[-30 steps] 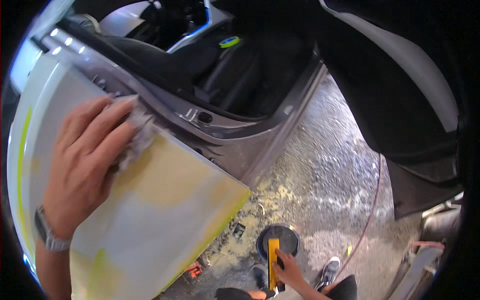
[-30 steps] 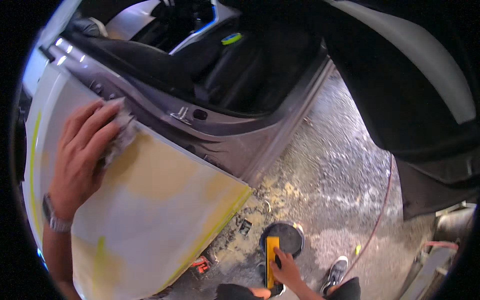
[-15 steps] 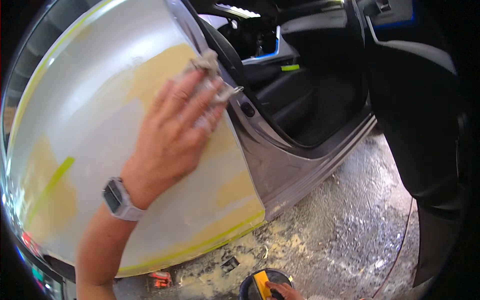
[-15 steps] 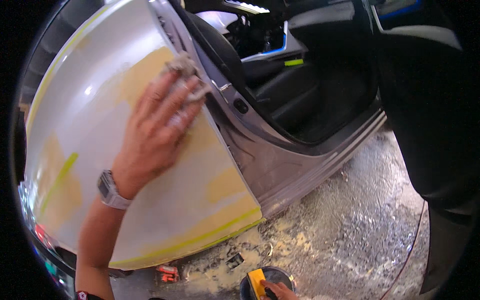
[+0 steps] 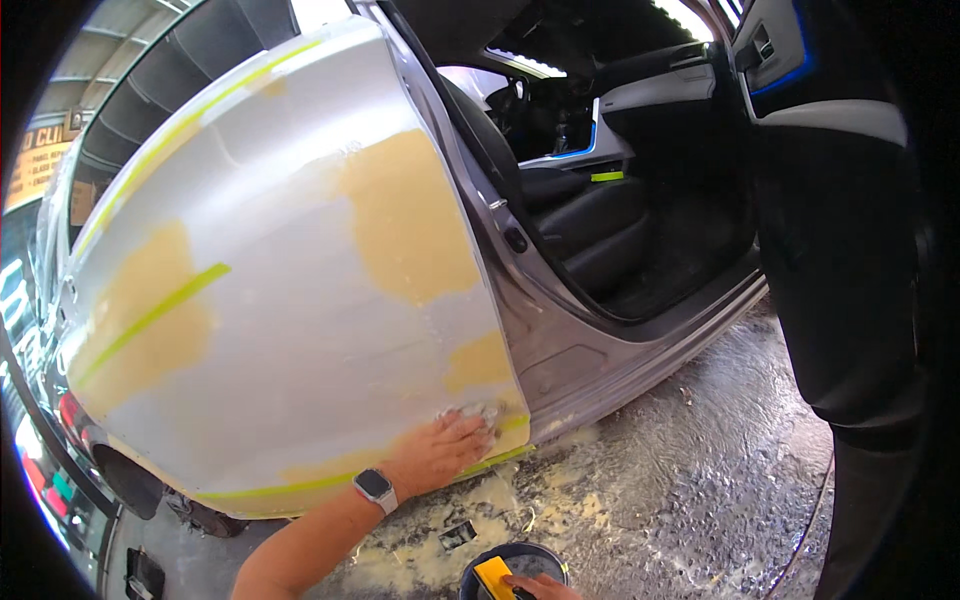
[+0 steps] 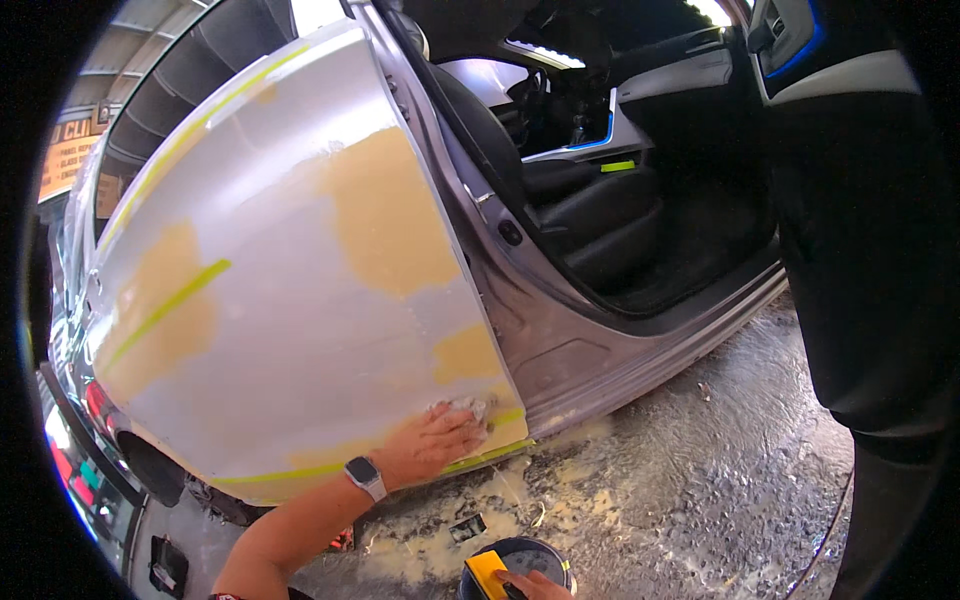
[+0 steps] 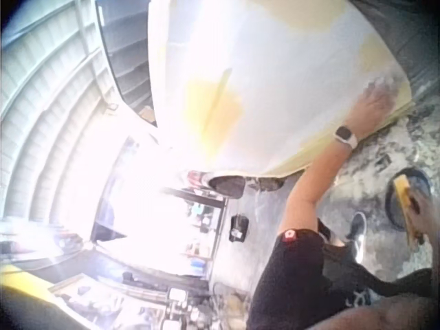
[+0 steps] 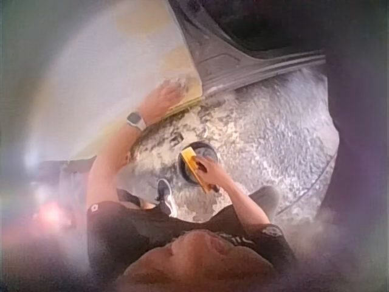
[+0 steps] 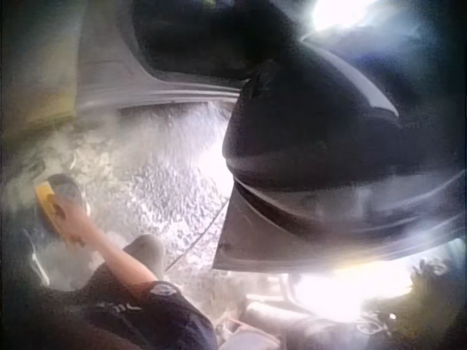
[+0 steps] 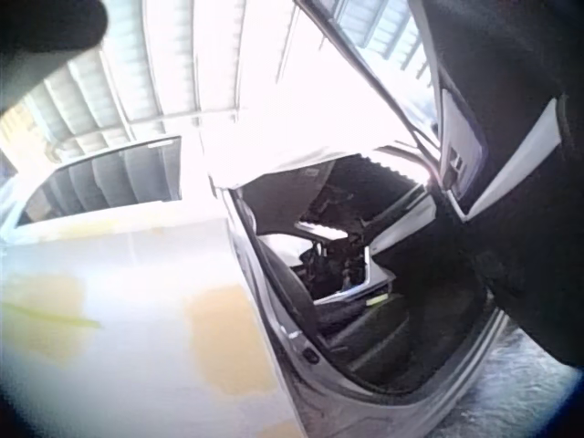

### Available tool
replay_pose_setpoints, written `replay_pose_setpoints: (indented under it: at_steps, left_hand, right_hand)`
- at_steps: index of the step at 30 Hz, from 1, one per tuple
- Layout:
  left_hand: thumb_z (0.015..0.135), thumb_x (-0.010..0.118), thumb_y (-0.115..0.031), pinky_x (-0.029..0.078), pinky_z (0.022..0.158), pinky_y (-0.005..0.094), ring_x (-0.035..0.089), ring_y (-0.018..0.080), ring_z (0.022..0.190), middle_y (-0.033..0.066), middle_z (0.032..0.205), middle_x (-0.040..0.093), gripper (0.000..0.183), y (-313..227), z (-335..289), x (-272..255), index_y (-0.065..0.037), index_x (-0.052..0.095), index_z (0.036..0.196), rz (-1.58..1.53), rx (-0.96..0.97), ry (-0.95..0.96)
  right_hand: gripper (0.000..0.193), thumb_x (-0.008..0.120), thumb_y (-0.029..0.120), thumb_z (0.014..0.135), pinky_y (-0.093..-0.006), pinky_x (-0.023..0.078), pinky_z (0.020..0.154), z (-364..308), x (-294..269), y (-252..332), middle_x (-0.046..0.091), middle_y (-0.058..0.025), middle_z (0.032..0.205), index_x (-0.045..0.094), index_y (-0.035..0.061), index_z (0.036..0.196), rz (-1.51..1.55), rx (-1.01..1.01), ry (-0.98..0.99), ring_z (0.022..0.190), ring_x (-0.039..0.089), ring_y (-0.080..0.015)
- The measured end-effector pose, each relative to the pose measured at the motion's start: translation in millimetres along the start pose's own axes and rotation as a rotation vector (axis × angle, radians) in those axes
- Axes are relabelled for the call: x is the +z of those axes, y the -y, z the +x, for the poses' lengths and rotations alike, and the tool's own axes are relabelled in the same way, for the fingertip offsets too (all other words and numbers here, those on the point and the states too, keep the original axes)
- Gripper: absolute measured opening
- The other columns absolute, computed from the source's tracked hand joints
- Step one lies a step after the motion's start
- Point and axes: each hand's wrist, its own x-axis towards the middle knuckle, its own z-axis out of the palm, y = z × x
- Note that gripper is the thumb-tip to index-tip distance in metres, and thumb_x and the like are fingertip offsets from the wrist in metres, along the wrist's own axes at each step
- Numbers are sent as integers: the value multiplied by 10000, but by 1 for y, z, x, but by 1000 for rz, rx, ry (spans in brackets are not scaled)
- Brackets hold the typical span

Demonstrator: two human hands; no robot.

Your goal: The person sands the car door panel using a sanding block and wipes the surface with a cloth.

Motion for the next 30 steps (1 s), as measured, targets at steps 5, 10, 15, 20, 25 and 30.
replay_pose_setpoints:
  at_steps: [5, 10, 15, 20, 25, 30]
  left_hand:
    - [888, 626, -96, 361, 1196, 488, 431, 271, 1455, 54, 1496, 537, 501, -53, -32, 37, -160, 614, 1384, -239, -57, 61]
    - [852, 636, -70, 456, 1116, 461, 470, 303, 1416, 87, 1423, 577, 450, -143, -70, 46, -127, 657, 1297, -543, -175, -42]
    - [883, 654, -57, 448, 1111, 444, 523, 349, 1367, 144, 1405, 597, 471, -247, -94, 104, -111, 639, 1350, -755, -274, -39]
    - [908, 635, -88, 449, 1092, 484, 511, 448, 1329, 229, 1422, 545, 622, -286, -70, 88, -99, 437, 1497, -1126, -635, -144]
    - [891, 600, -120, 558, 792, 491, 684, 477, 927, 267, 1072, 699, 433, -311, -82, 121, -21, 573, 1311, -956, -871, 109]
    - [856, 585, -108, 577, 711, 497, 723, 416, 816, 237, 866, 731, 189, -374, -133, 281, -12, 728, 933, -796, -632, 568]
  right_hand:
    - [506, 648, 257, 895, -466, 542, 913, -6, 0, -12, 644, -197, 1241, 597, 171, 1390, -7, 97, 23, 1078, 664, -412]
    - [460, 627, 269, 887, -472, 548, 911, -1, 4, -40, 692, -213, 1160, 628, 125, 1324, -129, 173, 38, 1069, 678, -402]
    - [430, 608, 285, 886, -508, 567, 839, 9, -29, -16, 715, -264, 1063, 645, 87, 1265, -39, 474, 244, 987, 709, -426]
    - [427, 593, 284, 892, -546, 569, 765, 19, -8, -99, 717, -285, 1070, 644, 95, 1271, -214, 284, 199, 954, 712, -461]
    - [485, 600, 319, 885, -525, 576, 781, 28, -17, -79, 720, -283, 1062, 629, 134, 1332, -225, 373, 232, 955, 717, -451]
    - [560, 602, 346, 878, -509, 579, 808, 36, -17, -92, 717, -284, 1095, 593, 181, 1414, -185, 386, 340, 991, 718, -436]
